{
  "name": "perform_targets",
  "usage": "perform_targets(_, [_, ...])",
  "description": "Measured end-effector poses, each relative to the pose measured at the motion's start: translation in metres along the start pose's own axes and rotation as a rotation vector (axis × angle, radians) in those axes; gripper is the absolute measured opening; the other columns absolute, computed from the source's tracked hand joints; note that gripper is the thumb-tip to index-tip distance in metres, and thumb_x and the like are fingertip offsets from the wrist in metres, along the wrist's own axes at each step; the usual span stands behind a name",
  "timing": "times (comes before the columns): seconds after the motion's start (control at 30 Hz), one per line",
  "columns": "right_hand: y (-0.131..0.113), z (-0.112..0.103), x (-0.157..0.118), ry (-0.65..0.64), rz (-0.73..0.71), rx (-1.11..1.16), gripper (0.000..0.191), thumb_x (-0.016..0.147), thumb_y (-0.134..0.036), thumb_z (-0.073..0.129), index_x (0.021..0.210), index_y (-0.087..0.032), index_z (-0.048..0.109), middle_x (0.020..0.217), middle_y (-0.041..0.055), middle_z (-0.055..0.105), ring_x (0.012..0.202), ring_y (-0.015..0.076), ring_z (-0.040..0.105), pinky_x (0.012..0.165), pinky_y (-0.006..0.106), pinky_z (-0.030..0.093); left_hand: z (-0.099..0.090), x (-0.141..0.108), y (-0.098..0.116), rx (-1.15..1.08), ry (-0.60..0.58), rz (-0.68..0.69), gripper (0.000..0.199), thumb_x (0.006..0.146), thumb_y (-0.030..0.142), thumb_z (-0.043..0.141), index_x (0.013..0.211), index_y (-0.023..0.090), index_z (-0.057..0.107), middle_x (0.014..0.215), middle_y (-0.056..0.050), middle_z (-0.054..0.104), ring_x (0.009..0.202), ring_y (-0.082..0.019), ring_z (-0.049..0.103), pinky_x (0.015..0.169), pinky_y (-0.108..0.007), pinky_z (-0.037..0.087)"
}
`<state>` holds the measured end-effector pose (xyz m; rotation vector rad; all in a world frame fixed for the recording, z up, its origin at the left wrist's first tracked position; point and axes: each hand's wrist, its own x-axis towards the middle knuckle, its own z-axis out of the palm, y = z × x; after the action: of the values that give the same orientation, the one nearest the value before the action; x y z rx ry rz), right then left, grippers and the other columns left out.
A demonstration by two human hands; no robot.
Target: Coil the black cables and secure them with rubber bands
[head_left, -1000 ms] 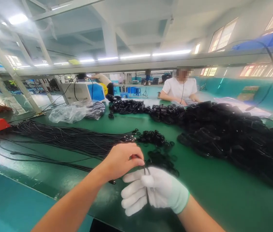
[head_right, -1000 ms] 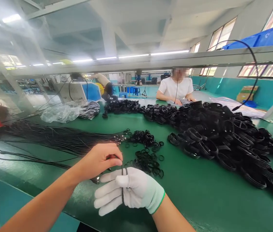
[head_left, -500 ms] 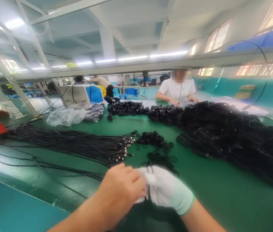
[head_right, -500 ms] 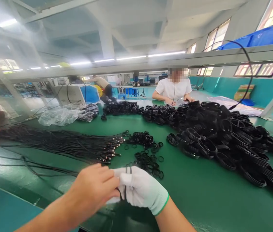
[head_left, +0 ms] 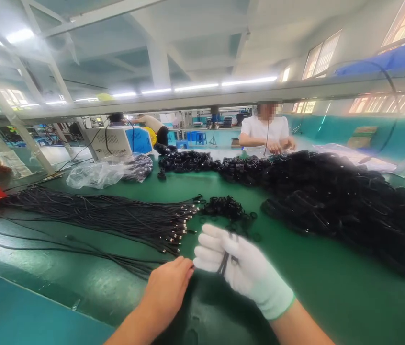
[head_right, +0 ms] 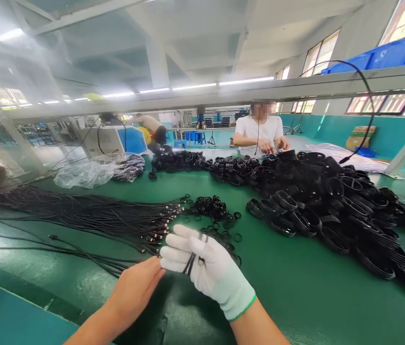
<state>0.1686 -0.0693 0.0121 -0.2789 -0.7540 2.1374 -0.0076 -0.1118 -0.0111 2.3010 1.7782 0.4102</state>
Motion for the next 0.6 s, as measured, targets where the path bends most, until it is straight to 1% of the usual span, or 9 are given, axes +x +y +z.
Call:
perform_targets(0.07, [0.001, -0.003, 0.001, 0.066, -0.026, -0.037, 0.041, 0.072, -0.036, 0.070, 0.106, -0.016, 0.056, 0.093, 0.0078, 0.063, 0.081, 0.0198, 0.060, 0.083, 0.043, 0.042, -0.003, -0.010, 0.012, 0.146, -0.012, 0.077, 0.024, 0.087, 0.015, 0.037, 0.083, 0.020, 0.060, 0.079, -0.002, 0.064, 0.069, -0.016, 0.059, 0.061, -0.025, 0.038])
perform_targets(0.13, [0.007, -0.006, 0.000, 0.091, 0.003, -0.084, 0.040, 0.074, -0.031, 0.069, 0.107, -0.015, 0.056, 0.094, 0.0092, 0.064, 0.081, 0.0182, 0.061, 0.083, 0.040, 0.042, -0.015, -0.010, 0.022, 0.196, 0.024, 0.217, 0.020, 0.086, 0.015, 0.042, 0.077, 0.020, 0.059, 0.074, -0.001, 0.063, 0.065, -0.015, 0.057, 0.059, -0.026, 0.036])
perform_targets(0.17, [0.011, -0.007, -0.001, 0.063, 0.047, -0.109, 0.037, 0.076, -0.029, 0.068, 0.107, -0.013, 0.056, 0.092, 0.0098, 0.064, 0.079, 0.0172, 0.061, 0.082, 0.038, 0.043, -0.023, -0.006, 0.024, 0.194, 0.056, 0.288, 0.018, 0.086, 0.019, 0.046, 0.074, 0.020, 0.059, 0.072, -0.001, 0.062, 0.064, -0.015, 0.056, 0.059, -0.026, 0.036])
perform_targets(0.23, [0.018, -0.010, -0.004, -0.066, 0.173, -0.131, 0.034, 0.078, -0.027, 0.066, 0.106, -0.009, 0.057, 0.088, 0.0115, 0.065, 0.075, 0.0168, 0.061, 0.079, 0.038, 0.044, -0.041, 0.006, 0.022, 0.122, 0.082, 0.382, 0.013, 0.082, 0.027, 0.057, 0.072, 0.019, 0.060, 0.071, 0.000, 0.062, 0.067, -0.014, 0.055, 0.062, -0.025, 0.036])
perform_targets(0.3, [0.023, -0.011, -0.007, -0.198, 0.288, -0.111, 0.035, 0.078, -0.028, 0.065, 0.104, -0.007, 0.058, 0.087, 0.0135, 0.064, 0.075, 0.0192, 0.062, 0.078, 0.042, 0.044, -0.056, 0.020, 0.017, -0.049, 0.033, 0.390, 0.010, 0.077, 0.029, 0.064, 0.073, 0.020, 0.063, 0.071, 0.003, 0.062, 0.068, -0.012, 0.054, 0.063, -0.022, 0.037])
perform_targets(0.37, [0.027, -0.011, -0.009, -0.249, 0.347, -0.070, 0.039, 0.076, -0.030, 0.067, 0.105, -0.006, 0.058, 0.087, 0.0143, 0.063, 0.077, 0.0217, 0.062, 0.078, 0.046, 0.044, -0.063, 0.032, 0.010, -0.257, -0.040, 0.334, 0.007, 0.073, 0.026, 0.069, 0.073, 0.020, 0.065, 0.072, 0.004, 0.061, 0.066, -0.009, 0.054, 0.061, -0.019, 0.038])
perform_targets(0.43, [0.030, -0.010, -0.010, -0.259, 0.386, -0.034, 0.043, 0.073, -0.032, 0.069, 0.106, -0.006, 0.057, 0.085, 0.0125, 0.062, 0.076, 0.0216, 0.062, 0.077, 0.048, 0.044, -0.060, 0.040, 0.005, -0.442, -0.099, 0.283, 0.008, 0.070, 0.024, 0.070, 0.072, 0.018, 0.065, 0.071, 0.004, 0.061, 0.065, -0.009, 0.055, 0.059, -0.017, 0.039])
perform_targets(0.5, [0.030, -0.008, -0.010, -0.261, 0.410, 0.012, 0.043, 0.070, -0.032, 0.071, 0.103, -0.009, 0.057, 0.079, 0.0075, 0.059, 0.070, 0.0178, 0.058, 0.075, 0.045, 0.044, -0.048, 0.042, -0.001, -0.560, -0.129, 0.256, 0.009, 0.076, 0.024, 0.064, 0.074, 0.016, 0.066, 0.073, 0.002, 0.063, 0.068, -0.010, 0.056, 0.061, -0.018, 0.041])
perform_targets(0.6, [0.026, -0.003, -0.008, -0.216, 0.332, 0.070, 0.037, 0.068, -0.031, 0.074, 0.096, -0.013, 0.057, 0.069, -0.0003, 0.051, 0.062, 0.0117, 0.050, 0.071, 0.037, 0.043, -0.025, 0.037, -0.012, -0.494, -0.077, 0.201, 0.024, 0.088, 0.022, 0.043, 0.079, 0.016, 0.065, 0.078, 0.000, 0.064, 0.073, -0.012, 0.057, 0.063, -0.020, 0.042])
